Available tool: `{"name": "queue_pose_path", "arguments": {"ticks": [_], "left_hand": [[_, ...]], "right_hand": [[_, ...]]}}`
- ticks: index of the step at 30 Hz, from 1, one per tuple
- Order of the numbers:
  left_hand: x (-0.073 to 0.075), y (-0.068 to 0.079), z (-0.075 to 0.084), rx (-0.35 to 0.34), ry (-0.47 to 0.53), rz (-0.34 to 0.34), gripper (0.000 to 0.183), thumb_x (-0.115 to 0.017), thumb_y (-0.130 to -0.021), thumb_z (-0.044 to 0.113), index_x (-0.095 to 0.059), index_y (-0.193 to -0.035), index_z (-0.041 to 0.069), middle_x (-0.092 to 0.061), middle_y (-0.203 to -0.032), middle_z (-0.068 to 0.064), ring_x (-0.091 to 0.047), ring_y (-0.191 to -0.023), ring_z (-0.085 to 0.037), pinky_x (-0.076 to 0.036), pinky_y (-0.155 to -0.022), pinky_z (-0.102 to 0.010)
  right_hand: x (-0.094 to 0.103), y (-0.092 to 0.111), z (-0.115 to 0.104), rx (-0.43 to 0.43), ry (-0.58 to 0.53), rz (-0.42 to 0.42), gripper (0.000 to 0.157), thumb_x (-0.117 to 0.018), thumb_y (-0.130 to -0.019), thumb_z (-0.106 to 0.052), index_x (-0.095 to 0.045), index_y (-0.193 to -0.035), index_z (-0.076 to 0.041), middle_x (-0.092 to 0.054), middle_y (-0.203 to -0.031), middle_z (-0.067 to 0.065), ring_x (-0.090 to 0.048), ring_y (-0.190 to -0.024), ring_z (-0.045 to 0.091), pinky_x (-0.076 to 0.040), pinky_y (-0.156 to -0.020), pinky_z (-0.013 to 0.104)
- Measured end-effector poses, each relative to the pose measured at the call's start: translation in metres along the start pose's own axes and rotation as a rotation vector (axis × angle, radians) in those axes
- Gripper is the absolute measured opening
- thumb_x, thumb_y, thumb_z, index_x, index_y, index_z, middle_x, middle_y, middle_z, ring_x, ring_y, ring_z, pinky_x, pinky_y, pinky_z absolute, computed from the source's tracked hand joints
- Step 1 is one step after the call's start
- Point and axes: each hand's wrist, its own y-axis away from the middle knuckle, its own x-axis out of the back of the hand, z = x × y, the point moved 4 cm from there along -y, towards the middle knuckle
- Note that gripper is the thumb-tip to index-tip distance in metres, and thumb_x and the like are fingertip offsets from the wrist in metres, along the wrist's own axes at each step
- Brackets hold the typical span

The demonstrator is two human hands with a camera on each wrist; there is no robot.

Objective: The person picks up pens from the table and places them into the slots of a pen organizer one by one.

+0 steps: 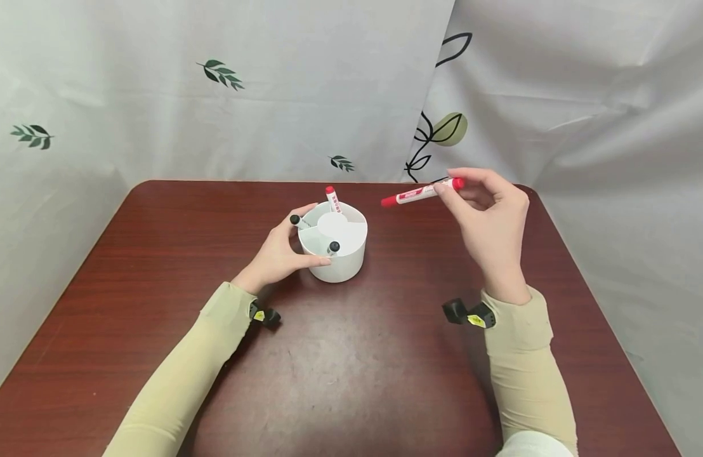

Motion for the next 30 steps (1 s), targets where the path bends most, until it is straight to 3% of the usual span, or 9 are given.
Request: {"name": "queue_pose_path", "arguments": {"ticks": [13, 30], "left_hand": [[0.0, -0.001, -0.001, -0.001, 0.019, -0.005, 0.103, -0.098, -0.068, 0.034, -0.041, -0.154, 0.029, -0.059, -0.137, 0.003, -0.056, -0.121, -0.016, -0.041, -0.107, -0.042], [0.0, 0.0, 0.0, 0.0, -0.016, 0.001, 0.103, -0.097, -0.066, 0.039, -0.042, -0.153, 0.032, -0.058, -0.135, 0.008, -0.055, -0.122, -0.012, -0.042, -0.106, -0.041]], "right_hand": [[-0.021, 0.009, -0.011, 0.023, -0.05, -0.07, 0.026, -0.083, -0.08, 0.005, -0.075, -0.104, 0.01, -0.073, -0.085, 0.009, -0.066, -0.067, 0.015, -0.056, -0.068, 0.02], [-0.042, 0.019, -0.002, 0.016, 0.102, -0.229, 0.027, -0.083, -0.084, -0.001, -0.077, -0.11, -0.001, -0.072, -0.091, 0.009, -0.069, -0.074, 0.016, -0.058, -0.072, 0.022]]}}
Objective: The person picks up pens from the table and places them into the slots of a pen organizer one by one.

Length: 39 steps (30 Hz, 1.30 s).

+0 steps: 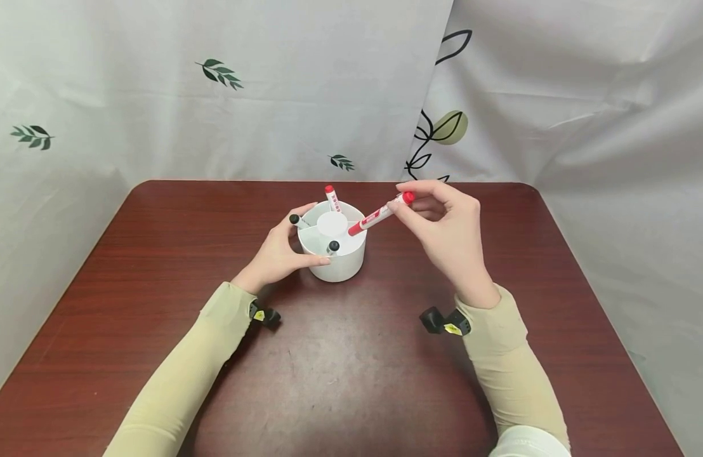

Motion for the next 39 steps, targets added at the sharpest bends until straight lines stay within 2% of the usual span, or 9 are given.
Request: {"name": "queue_pose_path", "arguments": {"ticks": [8, 13, 18, 23, 27, 32, 39], "left_hand": [[0.0, 0.0, 0.0, 0.0, 0.004, 0.001, 0.104, -0.097, -0.067, 0.04, -0.042, -0.154, 0.027, -0.058, -0.134, 0.011, -0.055, -0.12, -0.01, -0.043, -0.105, -0.041], [0.0, -0.001, 0.0, -0.002, 0.009, 0.0, 0.103, -0.097, -0.067, 0.04, -0.042, -0.153, 0.03, -0.058, -0.134, 0.011, -0.056, -0.119, -0.011, -0.044, -0.105, -0.042], [0.0, -0.001, 0.0, -0.001, 0.004, -0.003, 0.105, -0.097, -0.067, 0.039, -0.041, -0.154, 0.026, -0.058, -0.135, 0.009, -0.056, -0.121, -0.015, -0.044, -0.105, -0.043], [0.0, -0.001, 0.0, -0.003, 0.003, -0.005, 0.105, -0.097, -0.067, 0.038, -0.041, -0.154, 0.025, -0.058, -0.136, 0.007, -0.055, -0.122, -0.017, -0.043, -0.106, -0.044], [-0.001, 0.0, 0.0, -0.002, 0.002, -0.008, 0.103, -0.097, -0.068, 0.037, -0.042, -0.154, 0.028, -0.058, -0.136, 0.005, -0.055, -0.122, -0.017, -0.042, -0.106, -0.044], [0.0, -0.001, 0.001, -0.001, 0.02, -0.012, 0.103, -0.097, -0.069, 0.034, -0.041, -0.155, 0.026, -0.058, -0.139, 0.002, -0.054, -0.124, -0.019, -0.041, -0.108, -0.047], [0.0, 0.0, 0.002, -0.005, 0.007, -0.008, 0.104, -0.097, -0.068, 0.037, -0.041, -0.155, 0.025, -0.058, -0.137, 0.006, -0.055, -0.122, -0.012, -0.042, -0.107, -0.042]], "right_hand": [[-0.019, 0.002, -0.009, -0.042, 0.041, -0.083, 0.025, -0.081, -0.085, 0.0, -0.076, -0.11, 0.001, -0.072, -0.089, 0.007, -0.069, -0.073, 0.014, -0.058, -0.071, 0.021], [-0.027, -0.001, 0.015, -0.064, 0.043, -0.128, 0.028, -0.084, -0.085, -0.007, -0.077, -0.112, -0.006, -0.072, -0.092, 0.007, -0.07, -0.074, 0.017, -0.058, -0.071, 0.024], [-0.036, -0.004, 0.034, -0.071, 0.051, -0.191, 0.027, -0.084, -0.086, -0.014, -0.077, -0.112, -0.012, -0.072, -0.095, 0.005, -0.072, -0.078, 0.019, -0.059, -0.072, 0.026], [-0.045, -0.006, 0.048, -0.086, 0.086, -0.25, 0.027, -0.083, -0.088, -0.016, -0.076, -0.114, -0.014, -0.072, -0.099, 0.003, -0.072, -0.08, 0.017, -0.058, -0.071, 0.026], [-0.05, -0.006, 0.056, -0.092, 0.11, -0.271, 0.027, -0.082, -0.088, -0.014, -0.076, -0.115, -0.012, -0.072, -0.1, 0.004, -0.072, -0.081, 0.017, -0.058, -0.072, 0.025], [-0.053, -0.008, 0.061, -0.079, 0.126, -0.283, 0.026, -0.082, -0.089, -0.014, -0.077, -0.114, -0.012, -0.074, -0.101, 0.006, -0.072, -0.082, 0.016, -0.059, -0.074, 0.025], [-0.054, -0.01, 0.064, -0.064, 0.152, -0.308, 0.026, -0.081, -0.09, -0.014, -0.078, -0.116, -0.013, -0.072, -0.105, 0.0, -0.07, -0.087, 0.014, -0.058, -0.079, 0.026]]}}
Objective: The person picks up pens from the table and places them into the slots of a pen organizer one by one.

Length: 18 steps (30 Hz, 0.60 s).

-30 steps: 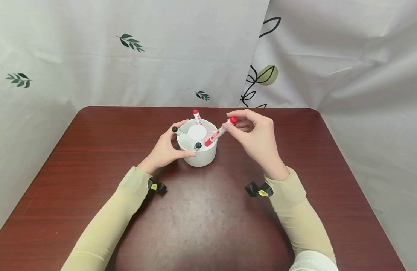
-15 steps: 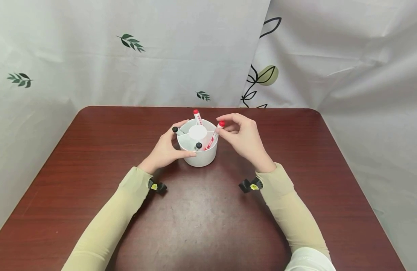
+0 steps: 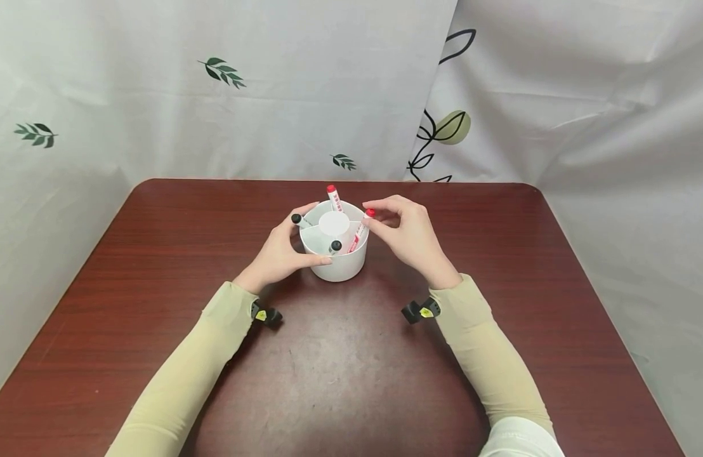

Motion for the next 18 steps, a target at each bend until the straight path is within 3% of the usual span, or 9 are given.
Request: {"name": "queue_pose_path", "arguments": {"ticks": [8, 11, 14, 18], "left_hand": [[-0.002, 0.0, 0.001, -0.004, -0.005, -0.002, 0.106, -0.098, -0.067, 0.036, -0.04, -0.155, 0.023, -0.057, -0.138, 0.003, -0.054, -0.122, -0.014, -0.042, -0.107, -0.044], [0.0, 0.0, 0.001, -0.026, -0.028, -0.005, 0.113, -0.098, -0.066, 0.037, -0.034, -0.158, 0.026, -0.051, -0.146, 0.005, -0.051, -0.127, -0.015, -0.04, -0.109, -0.043], [0.008, 0.001, 0.004, -0.059, -0.048, 0.001, 0.121, -0.099, -0.064, 0.037, -0.027, -0.161, 0.031, -0.04, -0.156, 0.008, -0.045, -0.136, -0.016, -0.038, -0.112, -0.041], [0.031, 0.003, 0.007, -0.086, -0.167, 0.035, 0.125, -0.098, -0.061, 0.049, -0.023, -0.161, 0.04, -0.028, -0.161, 0.016, -0.03, -0.146, -0.011, -0.032, -0.116, -0.044]], "right_hand": [[0.006, 0.004, 0.0, -0.023, -0.038, 0.004, 0.038, -0.082, -0.09, -0.024, -0.073, -0.126, -0.018, -0.071, -0.118, 0.002, -0.072, -0.095, 0.016, -0.058, -0.085, 0.031], [0.015, 0.005, 0.001, -0.05, -0.059, 0.034, 0.043, -0.081, -0.09, -0.03, -0.07, -0.131, -0.021, -0.069, -0.123, 0.0, -0.07, -0.101, 0.016, -0.057, -0.09, 0.034], [0.029, 0.005, 0.001, -0.077, -0.059, 0.086, 0.046, -0.08, -0.091, -0.032, -0.068, -0.134, -0.021, -0.067, -0.128, -0.001, -0.069, -0.107, 0.018, -0.055, -0.093, 0.033], [0.054, 0.004, -0.001, -0.078, -0.014, 0.162, 0.045, -0.077, -0.093, -0.028, -0.067, -0.136, -0.017, -0.067, -0.129, 0.002, -0.068, -0.111, 0.019, -0.053, -0.094, 0.026]]}}
